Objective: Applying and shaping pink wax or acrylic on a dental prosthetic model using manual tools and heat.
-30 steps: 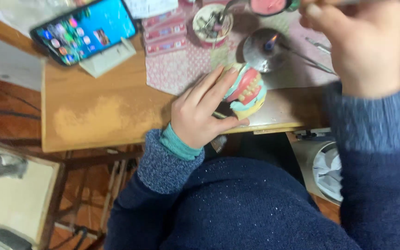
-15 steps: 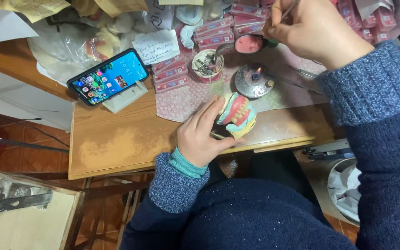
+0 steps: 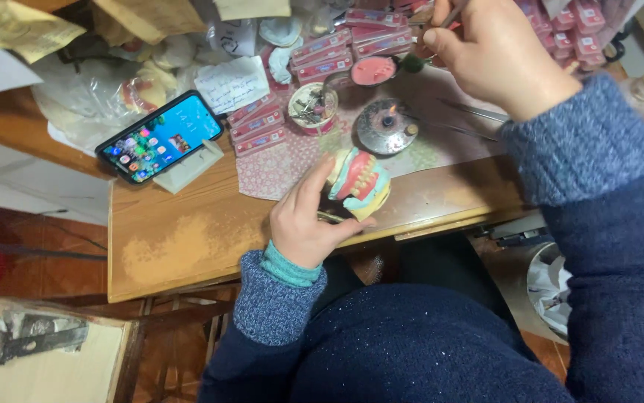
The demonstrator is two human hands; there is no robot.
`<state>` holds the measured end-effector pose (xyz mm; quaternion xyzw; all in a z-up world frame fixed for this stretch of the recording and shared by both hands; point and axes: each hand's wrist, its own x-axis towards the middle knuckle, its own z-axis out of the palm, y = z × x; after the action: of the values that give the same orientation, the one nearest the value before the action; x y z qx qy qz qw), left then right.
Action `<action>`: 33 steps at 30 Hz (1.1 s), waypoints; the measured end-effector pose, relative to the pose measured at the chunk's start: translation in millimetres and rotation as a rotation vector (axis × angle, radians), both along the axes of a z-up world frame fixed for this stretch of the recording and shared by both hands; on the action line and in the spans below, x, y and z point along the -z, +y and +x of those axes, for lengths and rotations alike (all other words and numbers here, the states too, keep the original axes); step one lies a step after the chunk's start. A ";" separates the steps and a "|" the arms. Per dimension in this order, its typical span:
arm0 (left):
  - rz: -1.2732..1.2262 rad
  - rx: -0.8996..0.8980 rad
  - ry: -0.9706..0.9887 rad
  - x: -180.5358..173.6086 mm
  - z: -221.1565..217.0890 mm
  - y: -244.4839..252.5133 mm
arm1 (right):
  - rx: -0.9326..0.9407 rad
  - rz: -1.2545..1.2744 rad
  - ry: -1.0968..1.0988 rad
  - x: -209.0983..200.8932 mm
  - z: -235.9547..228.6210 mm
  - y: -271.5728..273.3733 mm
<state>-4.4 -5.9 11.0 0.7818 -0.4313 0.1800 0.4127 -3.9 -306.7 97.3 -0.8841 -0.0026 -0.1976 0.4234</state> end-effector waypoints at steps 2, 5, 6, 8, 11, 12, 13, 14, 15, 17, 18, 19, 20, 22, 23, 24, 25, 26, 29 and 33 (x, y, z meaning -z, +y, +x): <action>0.003 0.009 0.018 -0.5 -1.5 -0.4 | 0.070 -0.019 -0.026 2.1 -24.9 3.2; 0.000 0.007 0.057 -1.2 -2.1 -0.9 | 0.151 -0.144 -0.204 32.3 -74.4 3.9; -0.004 -0.006 0.020 -1.2 -2.3 -0.3 | 0.212 -0.125 -0.281 50.6 -92.3 2.6; -0.006 -0.009 -0.016 -0.6 -1.0 0.9 | 0.280 -0.105 -0.358 87.7 -122.4 -5.8; -0.005 0.045 -0.008 -3.4 2.0 4.3 | 0.420 0.266 -0.674 131.0 -154.9 -29.1; 0.004 0.063 0.000 -6.3 2.0 6.1 | 0.565 0.199 -0.706 137.4 -162.8 -38.9; 0.012 0.080 0.009 -9.1 2.0 8.2 | 0.704 0.130 -0.741 143.9 -170.8 -48.2; 0.018 0.078 0.008 -16.2 3.7 8.5 | 0.704 0.135 -0.739 138.2 -168.1 -58.4; 0.030 0.102 0.024 -23.5 5.6 9.1 | 0.563 0.106 -0.659 132.6 -165.1 -68.2; 0.049 0.115 0.047 -36.6 11.6 11.1 | 0.406 0.084 -0.580 140.8 -164.1 -92.7; 0.068 0.180 0.066 -42.1 15.6 12.1 | 0.462 0.052 -0.391 155.7 -165.8 -107.7; 0.087 0.245 0.086 -47.7 20.0 13.7 | 0.514 0.016 -0.201 170.8 -166.9 -122.0; 0.089 0.229 0.092 -52.6 25.0 13.6 | 0.497 0.020 -0.195 164.4 -164.8 -113.0; 0.129 0.371 0.085 -62.7 36.2 14.7 | 0.476 0.221 -0.280 151.1 -159.1 -95.2; 0.130 0.352 0.088 -65.7 40.9 14.9 | 0.458 0.225 -0.276 124.0 -153.6 -68.2; 0.175 0.405 0.073 -69.0 46.8 14.0 | 0.458 0.379 -0.234 95.9 -148.6 -42.1; 0.221 0.458 0.058 -72.1 52.9 12.8 | 0.452 0.534 -0.186 68.0 -144.4 -16.4; 0.222 0.451 0.063 -72.0 56.6 12.0 | 0.445 0.536 -0.180 71.6 -144.7 -8.7; 0.282 0.542 0.121 -69.4 65.5 9.0 | 0.092 0.484 -0.178 79.6 -145.5 15.4; 0.274 0.622 0.217 -64.2 71.4 6.0 | -0.085 0.373 -0.058 64.0 -134.8 43.5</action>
<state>67.0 0.1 75.2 0.6758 -0.6226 -0.0981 0.3823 -138.7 -263.2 33.3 -0.7833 -0.0157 -0.2020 0.5877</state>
